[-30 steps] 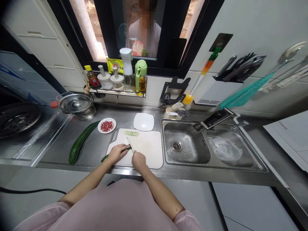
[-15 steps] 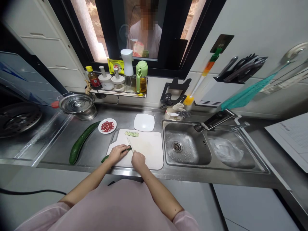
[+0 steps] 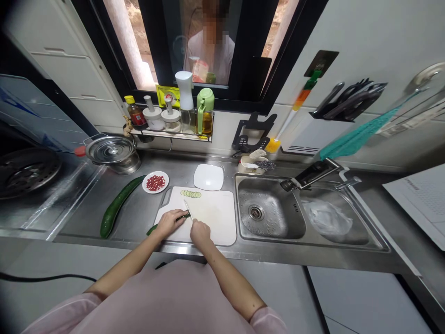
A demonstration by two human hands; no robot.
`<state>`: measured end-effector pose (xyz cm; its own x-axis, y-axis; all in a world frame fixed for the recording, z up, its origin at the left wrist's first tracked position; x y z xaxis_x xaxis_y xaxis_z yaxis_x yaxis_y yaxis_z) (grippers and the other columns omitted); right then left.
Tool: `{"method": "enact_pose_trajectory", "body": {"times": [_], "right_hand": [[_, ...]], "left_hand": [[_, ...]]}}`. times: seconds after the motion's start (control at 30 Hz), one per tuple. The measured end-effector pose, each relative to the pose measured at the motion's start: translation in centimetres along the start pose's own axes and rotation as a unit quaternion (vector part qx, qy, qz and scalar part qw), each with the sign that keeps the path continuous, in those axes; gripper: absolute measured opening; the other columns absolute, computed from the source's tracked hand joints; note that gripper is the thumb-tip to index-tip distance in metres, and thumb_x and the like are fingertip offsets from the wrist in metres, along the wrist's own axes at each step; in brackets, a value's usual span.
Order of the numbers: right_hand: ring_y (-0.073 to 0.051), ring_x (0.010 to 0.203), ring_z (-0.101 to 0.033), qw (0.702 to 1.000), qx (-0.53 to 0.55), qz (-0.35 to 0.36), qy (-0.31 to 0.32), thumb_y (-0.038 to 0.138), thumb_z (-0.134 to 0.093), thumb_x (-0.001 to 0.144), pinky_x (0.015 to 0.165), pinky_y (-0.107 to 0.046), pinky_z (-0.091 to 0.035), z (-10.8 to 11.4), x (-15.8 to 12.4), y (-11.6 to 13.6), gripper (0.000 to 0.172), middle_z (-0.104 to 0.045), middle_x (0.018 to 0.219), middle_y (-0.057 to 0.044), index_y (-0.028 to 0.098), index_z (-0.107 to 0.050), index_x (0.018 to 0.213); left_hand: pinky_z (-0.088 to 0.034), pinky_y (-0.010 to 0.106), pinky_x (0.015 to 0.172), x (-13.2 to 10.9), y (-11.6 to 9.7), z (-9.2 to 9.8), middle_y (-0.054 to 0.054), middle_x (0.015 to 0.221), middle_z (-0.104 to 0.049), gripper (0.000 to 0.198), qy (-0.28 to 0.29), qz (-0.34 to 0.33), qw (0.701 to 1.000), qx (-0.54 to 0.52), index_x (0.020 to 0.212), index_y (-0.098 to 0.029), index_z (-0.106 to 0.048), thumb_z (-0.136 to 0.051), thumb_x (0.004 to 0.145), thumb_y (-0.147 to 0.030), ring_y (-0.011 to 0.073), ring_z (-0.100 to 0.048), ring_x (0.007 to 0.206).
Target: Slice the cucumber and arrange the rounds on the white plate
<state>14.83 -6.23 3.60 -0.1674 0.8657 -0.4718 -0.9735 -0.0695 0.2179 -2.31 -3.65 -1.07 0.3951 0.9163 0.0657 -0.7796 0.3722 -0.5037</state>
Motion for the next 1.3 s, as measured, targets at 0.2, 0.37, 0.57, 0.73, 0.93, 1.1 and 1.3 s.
{"method": "enact_pose_trajectory", "body": {"times": [0.2, 0.37, 0.57, 0.73, 0.93, 1.1, 1.3], "right_hand": [[-0.023, 0.098, -0.066, 1.000, 0.003, 0.003, -0.005, 0.011, -0.034, 0.092, 0.077, -0.030, -0.045, -0.2, 0.4, 0.0, 0.032, -0.070, 0.101, -0.016, 0.011, -0.057, 0.115], [-0.023, 0.097, -0.067, 1.000, 0.004, 0.004, -0.008, 0.011, -0.036, 0.092, 0.077, -0.030, -0.046, -0.2, 0.5, 0.0, 0.030, -0.070, 0.100, -0.016, 0.012, -0.057, 0.113], [-0.023, 0.097, -0.067, 1.000, 0.003, 0.003, -0.006, 0.008, -0.035, 0.090, 0.077, -0.030, -0.046, -0.1, 0.6, 0.3, 0.032, -0.070, 0.099, -0.016, 0.011, -0.057, 0.113], [-0.023, 0.098, -0.067, 1.000, 0.001, 0.007, -0.009, 0.008, -0.035, 0.090, 0.077, -0.030, -0.046, -0.3, 0.9, 0.3, 0.032, -0.070, 0.098, -0.016, 0.011, -0.057, 0.114], [-0.023, 0.099, -0.066, 1.000, 0.007, 0.009, -0.005, 0.009, -0.038, 0.089, 0.078, -0.030, -0.046, 0.1, 1.3, 0.6, 0.031, -0.070, 0.102, -0.016, 0.011, -0.057, 0.114], [-0.023, 0.099, -0.066, 1.000, 0.013, 0.005, -0.006, 0.010, -0.037, 0.090, 0.078, -0.029, -0.046, 0.6, 1.5, 0.9, 0.031, -0.070, 0.102, -0.016, 0.010, -0.058, 0.114], [-0.023, 0.100, -0.066, 1.000, 0.009, -0.004, 0.004, 0.013, -0.037, 0.093, 0.078, -0.030, -0.045, 0.5, 1.4, 0.9, 0.031, -0.069, 0.103, -0.016, 0.011, -0.057, 0.115]], "left_hand": [[-0.048, 0.025, 0.085, 0.0, 0.1, 0.0, 0.002, 0.108, -0.069, 0.032, -0.001, 0.000, 1.000, 0.004, 0.119, -0.030, -0.066, -0.050, 0.091, -0.032, 0.0155, -0.063, 0.096], [-0.048, 0.026, 0.086, 0.1, 0.2, -0.1, 0.002, 0.109, -0.069, 0.032, 0.009, 0.006, 1.000, 0.002, 0.118, -0.029, -0.066, -0.051, 0.091, -0.032, 0.0160, -0.063, 0.098], [-0.048, 0.027, 0.089, 0.1, 0.2, -0.1, 0.003, 0.110, -0.069, 0.033, 0.012, 0.014, 1.000, -0.011, 0.119, -0.029, -0.066, -0.052, 0.090, -0.031, 0.0165, -0.063, 0.099], [-0.048, 0.027, 0.089, 0.1, 0.2, -0.1, 0.003, 0.111, -0.068, 0.032, 0.005, 0.013, 1.000, -0.014, 0.119, -0.029, -0.066, -0.051, 0.090, -0.031, 0.0166, -0.063, 0.100], [-0.048, 0.027, 0.089, 0.0, 0.0, 0.0, 0.002, 0.111, -0.068, 0.033, 0.008, 0.014, 1.000, -0.009, 0.120, -0.029, -0.066, -0.051, 0.091, -0.032, 0.0167, -0.062, 0.100], [-0.048, 0.027, 0.088, 0.0, -0.1, 0.1, 0.003, 0.110, -0.069, 0.033, 0.009, 0.020, 1.000, -0.005, 0.119, -0.029, -0.066, -0.052, 0.090, -0.032, 0.0168, -0.062, 0.099], [-0.047, 0.027, 0.089, -0.2, -0.5, 0.3, 0.003, 0.110, -0.068, 0.035, 0.010, 0.034, 0.999, -0.003, 0.122, -0.030, -0.064, -0.053, 0.089, -0.032, 0.0166, -0.062, 0.101]]}}
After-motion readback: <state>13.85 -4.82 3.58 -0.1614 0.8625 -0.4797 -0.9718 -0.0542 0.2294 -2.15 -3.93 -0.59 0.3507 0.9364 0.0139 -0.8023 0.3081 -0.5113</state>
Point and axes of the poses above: each hand's wrist, its own x-axis towards the middle knuckle, its own z-axis out of the back of the hand, y = z × x, the point moved 1 cm from there along x, towards the middle knuckle
